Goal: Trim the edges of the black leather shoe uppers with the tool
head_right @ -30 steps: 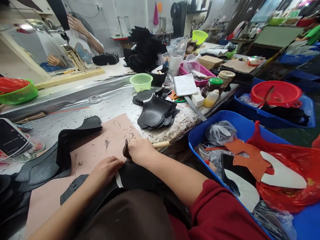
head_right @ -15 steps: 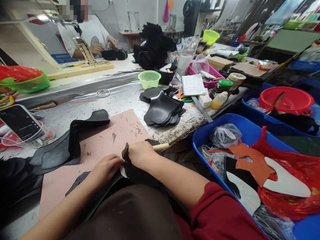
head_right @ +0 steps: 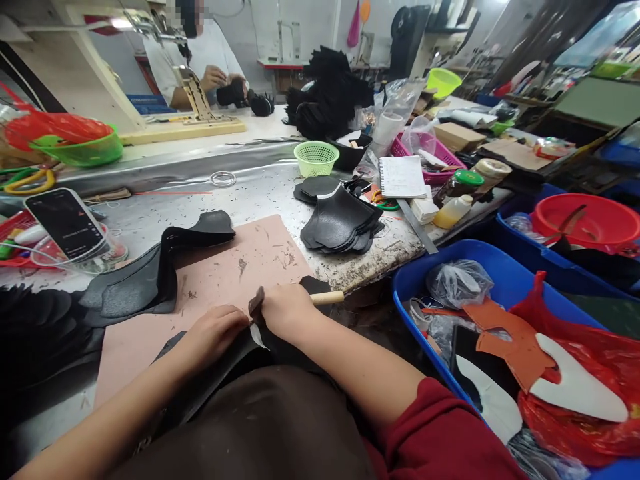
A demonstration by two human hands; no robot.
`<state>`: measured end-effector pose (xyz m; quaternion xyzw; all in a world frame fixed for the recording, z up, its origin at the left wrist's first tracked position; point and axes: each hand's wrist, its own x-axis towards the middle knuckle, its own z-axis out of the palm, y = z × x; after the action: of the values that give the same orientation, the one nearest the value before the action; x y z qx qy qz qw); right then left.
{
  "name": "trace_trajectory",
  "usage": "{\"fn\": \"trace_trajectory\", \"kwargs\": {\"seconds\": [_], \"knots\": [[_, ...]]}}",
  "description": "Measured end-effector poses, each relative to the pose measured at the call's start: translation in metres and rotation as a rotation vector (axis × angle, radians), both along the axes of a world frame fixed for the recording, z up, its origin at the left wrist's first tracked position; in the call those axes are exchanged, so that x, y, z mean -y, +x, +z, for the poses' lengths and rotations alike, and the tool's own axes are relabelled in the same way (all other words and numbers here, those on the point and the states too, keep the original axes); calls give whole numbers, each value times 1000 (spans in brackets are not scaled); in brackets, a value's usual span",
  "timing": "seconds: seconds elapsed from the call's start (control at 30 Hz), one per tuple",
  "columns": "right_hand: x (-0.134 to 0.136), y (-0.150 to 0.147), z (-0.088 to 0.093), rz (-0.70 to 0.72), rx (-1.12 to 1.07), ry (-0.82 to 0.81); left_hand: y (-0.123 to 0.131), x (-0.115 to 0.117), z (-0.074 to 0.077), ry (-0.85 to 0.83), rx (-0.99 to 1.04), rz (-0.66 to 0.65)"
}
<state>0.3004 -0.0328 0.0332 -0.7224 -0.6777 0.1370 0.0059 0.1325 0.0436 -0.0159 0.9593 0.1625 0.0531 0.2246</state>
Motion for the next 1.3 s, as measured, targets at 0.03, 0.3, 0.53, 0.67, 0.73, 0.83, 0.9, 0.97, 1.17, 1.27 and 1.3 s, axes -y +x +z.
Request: {"fn": "trace_trajectory", "kwargs": {"seconds": [0.03,0.3,0.53,0.67,0.73,0.83,0.9,0.97,1.17,1.27,1.3], "knots": [[0,0,0,12,0,-14,-1,0,-1,17,14,-3],[2,-10,3,26,29,-33,-13,0,-6,132,20,-3],[-1,-17,5,63,76,7,-17,-6,-2,-29,-22,5],[-5,-17,5,67,64,-72,-23,-10,-3,7,-28,19],[-5,-19,5,55,58,-32,-27,-11,-4,-22,-38,18],[-6,-22,5,88,52,-53,-34,-14,-4,-56,-40,-7],[-7,-25,6,95,51,-99,-38,-15,-5,-34,-50,-2],[-9,-28,7,82,40,-66,-43,-17,-6,-27,-64,10],[-17,-41,4,169,26,-123,-54,-19,-4,-7,-66,-1],[-19,-45,2,175,30,-84,-60,-20,-3,7,-76,-6],[-20,-46,2,179,24,-66,-62,-20,-3,13,-83,-5]]}}
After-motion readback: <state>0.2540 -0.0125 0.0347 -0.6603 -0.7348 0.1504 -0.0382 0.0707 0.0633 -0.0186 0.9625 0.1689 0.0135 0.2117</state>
